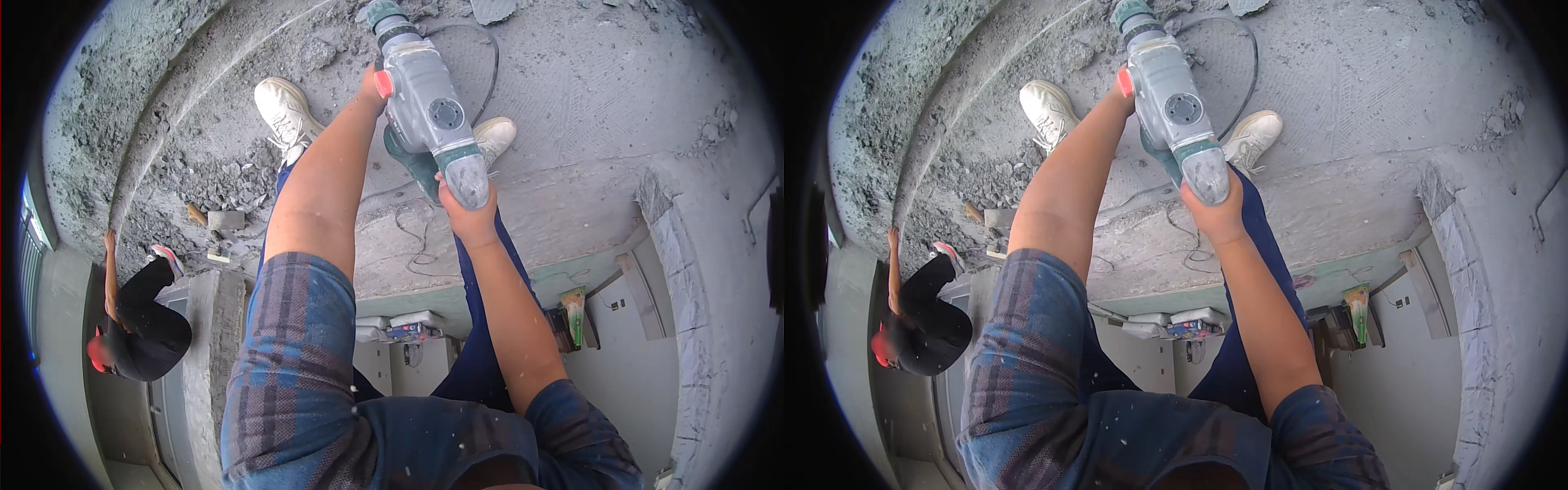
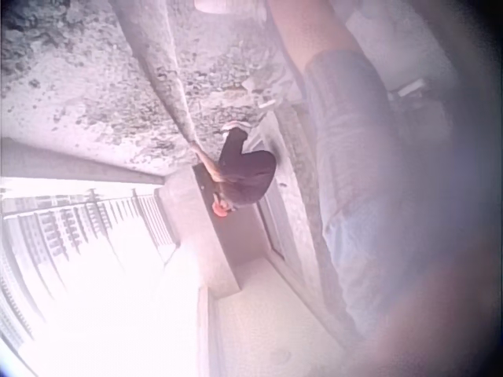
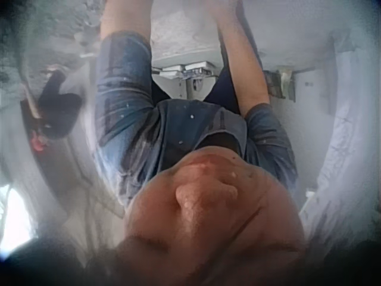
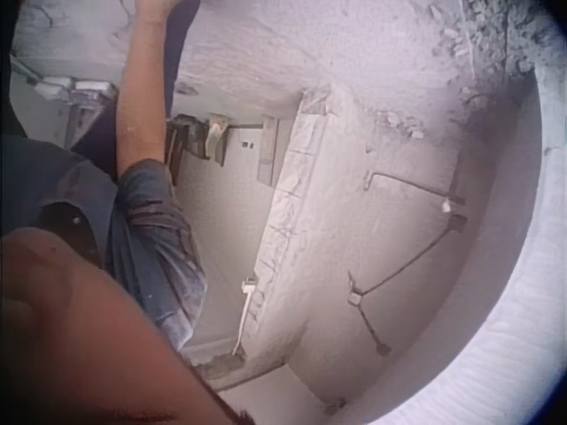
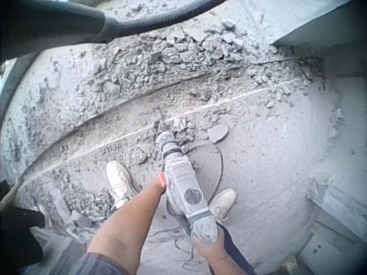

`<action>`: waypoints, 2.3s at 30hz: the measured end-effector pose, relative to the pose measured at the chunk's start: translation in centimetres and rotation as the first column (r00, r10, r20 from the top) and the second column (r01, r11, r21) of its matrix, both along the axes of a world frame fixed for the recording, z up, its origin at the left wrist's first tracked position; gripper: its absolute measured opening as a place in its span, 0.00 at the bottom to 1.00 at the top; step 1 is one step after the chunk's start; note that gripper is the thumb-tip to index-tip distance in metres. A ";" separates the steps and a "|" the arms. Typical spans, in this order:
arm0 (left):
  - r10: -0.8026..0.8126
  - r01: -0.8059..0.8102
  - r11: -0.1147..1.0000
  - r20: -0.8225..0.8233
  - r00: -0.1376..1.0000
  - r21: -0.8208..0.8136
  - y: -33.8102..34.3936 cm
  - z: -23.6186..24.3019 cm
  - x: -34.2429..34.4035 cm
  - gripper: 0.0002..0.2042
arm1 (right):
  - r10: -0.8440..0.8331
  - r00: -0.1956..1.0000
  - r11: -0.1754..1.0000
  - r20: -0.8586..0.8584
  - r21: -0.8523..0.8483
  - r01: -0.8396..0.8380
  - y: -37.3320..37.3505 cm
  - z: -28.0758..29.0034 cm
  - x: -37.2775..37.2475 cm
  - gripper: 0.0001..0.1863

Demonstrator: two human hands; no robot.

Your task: Using a hammer drill to chip away at or drill into a concrete floor.

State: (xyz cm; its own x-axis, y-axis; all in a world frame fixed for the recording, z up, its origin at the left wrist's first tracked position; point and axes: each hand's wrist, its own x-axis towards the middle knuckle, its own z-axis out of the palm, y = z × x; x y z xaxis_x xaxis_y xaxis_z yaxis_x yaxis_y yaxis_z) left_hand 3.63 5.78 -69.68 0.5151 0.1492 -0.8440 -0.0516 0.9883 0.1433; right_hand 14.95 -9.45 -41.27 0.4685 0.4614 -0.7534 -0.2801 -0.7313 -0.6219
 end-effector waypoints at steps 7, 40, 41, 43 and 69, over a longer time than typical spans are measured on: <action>-0.404 0.572 0.763 -0.468 0.786 0.302 1.8 7.7 3.5 0.19 | -0.135 0.987 0.986 -0.087 0.084 0.142 1.0 1.3 3.4 0.10; 0.098 -0.094 0.992 0.052 0.994 -0.085 3.6 3.8 -6.4 0.18 | 0.231 0.956 0.973 0.181 -0.062 -0.224 9.9 5.7 -6.9 0.26; 0.089 -0.085 0.994 0.051 0.995 -0.070 3.8 3.5 -5.8 0.18 | 0.246 0.948 0.969 0.204 -0.075 -0.236 10.1 5.8 -6.5 0.27; 0.046 -0.045 0.998 0.029 0.999 -0.042 4.6 3.4 -5.3 0.18 | 0.289 0.926 0.957 0.244 -0.050 -0.285 11.0 5.3 -6.5 0.27; -0.331 0.344 0.939 -0.320 0.888 -0.016 7.2 13.7 0.6 0.20 | -0.163 0.985 0.980 -0.056 0.102 0.168 13.5 10.8 0.9 0.05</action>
